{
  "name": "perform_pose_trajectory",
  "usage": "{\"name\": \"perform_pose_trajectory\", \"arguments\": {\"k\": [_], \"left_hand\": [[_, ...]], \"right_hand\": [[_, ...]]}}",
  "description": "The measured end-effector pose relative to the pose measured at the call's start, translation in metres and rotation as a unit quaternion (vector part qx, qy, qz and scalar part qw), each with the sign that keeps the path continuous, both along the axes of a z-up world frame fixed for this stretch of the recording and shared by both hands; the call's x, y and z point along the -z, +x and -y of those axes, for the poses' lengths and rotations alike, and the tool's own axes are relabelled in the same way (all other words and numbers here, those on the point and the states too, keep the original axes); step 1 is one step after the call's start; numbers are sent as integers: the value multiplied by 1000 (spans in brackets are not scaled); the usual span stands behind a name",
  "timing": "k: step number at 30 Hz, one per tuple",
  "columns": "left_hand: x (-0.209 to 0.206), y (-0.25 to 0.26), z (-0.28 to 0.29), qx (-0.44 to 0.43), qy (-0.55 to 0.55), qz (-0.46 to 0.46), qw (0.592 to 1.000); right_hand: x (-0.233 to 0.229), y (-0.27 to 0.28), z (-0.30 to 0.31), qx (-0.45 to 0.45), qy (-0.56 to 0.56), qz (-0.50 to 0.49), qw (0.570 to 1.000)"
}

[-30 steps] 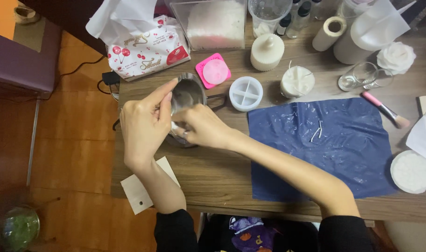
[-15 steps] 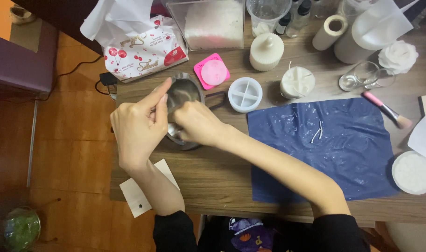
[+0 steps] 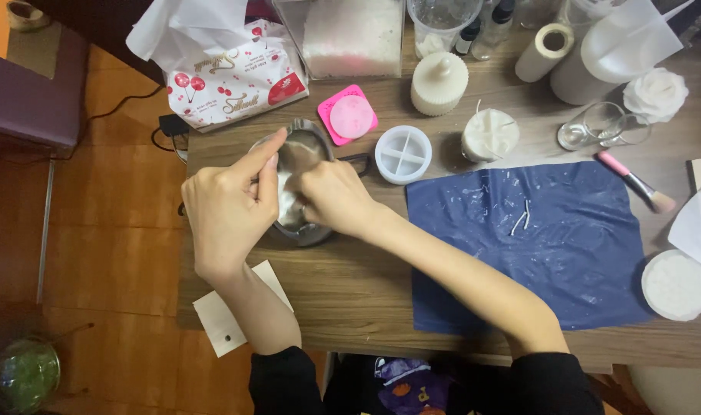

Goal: Cleaning a small metal melting pot with a tissue to remove wax residue

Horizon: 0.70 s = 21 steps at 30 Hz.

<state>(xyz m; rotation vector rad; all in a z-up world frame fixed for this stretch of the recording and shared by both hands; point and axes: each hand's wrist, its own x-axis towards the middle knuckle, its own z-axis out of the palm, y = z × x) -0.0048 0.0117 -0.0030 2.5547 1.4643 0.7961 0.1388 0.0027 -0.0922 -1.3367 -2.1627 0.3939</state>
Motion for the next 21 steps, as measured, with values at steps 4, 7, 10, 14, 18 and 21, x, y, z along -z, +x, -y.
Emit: {"name": "perform_pose_trajectory", "arguments": {"k": [4, 7, 10, 14, 18, 21], "left_hand": [[2, 1, 0, 1, 22, -7, 1000], [-2, 2, 1, 3, 12, -2, 1000], [-6, 2, 1, 21, -19, 32, 999], [0, 0, -1, 14, -4, 15, 1000], [3, 0, -1, 12, 13, 3, 1000], [4, 0, 1, 4, 10, 1, 1000]], "right_hand": [[-1, -11, 8, -73, -230, -350, 905], [14, -23, 10, -67, -302, -588, 747], [7, -22, 20, -49, -249, -564, 786], [-27, 2, 28, -31, -2, -95, 995], [7, 11, 9, -31, 238, 165, 957], [-6, 25, -5, -31, 311, 153, 938]]}}
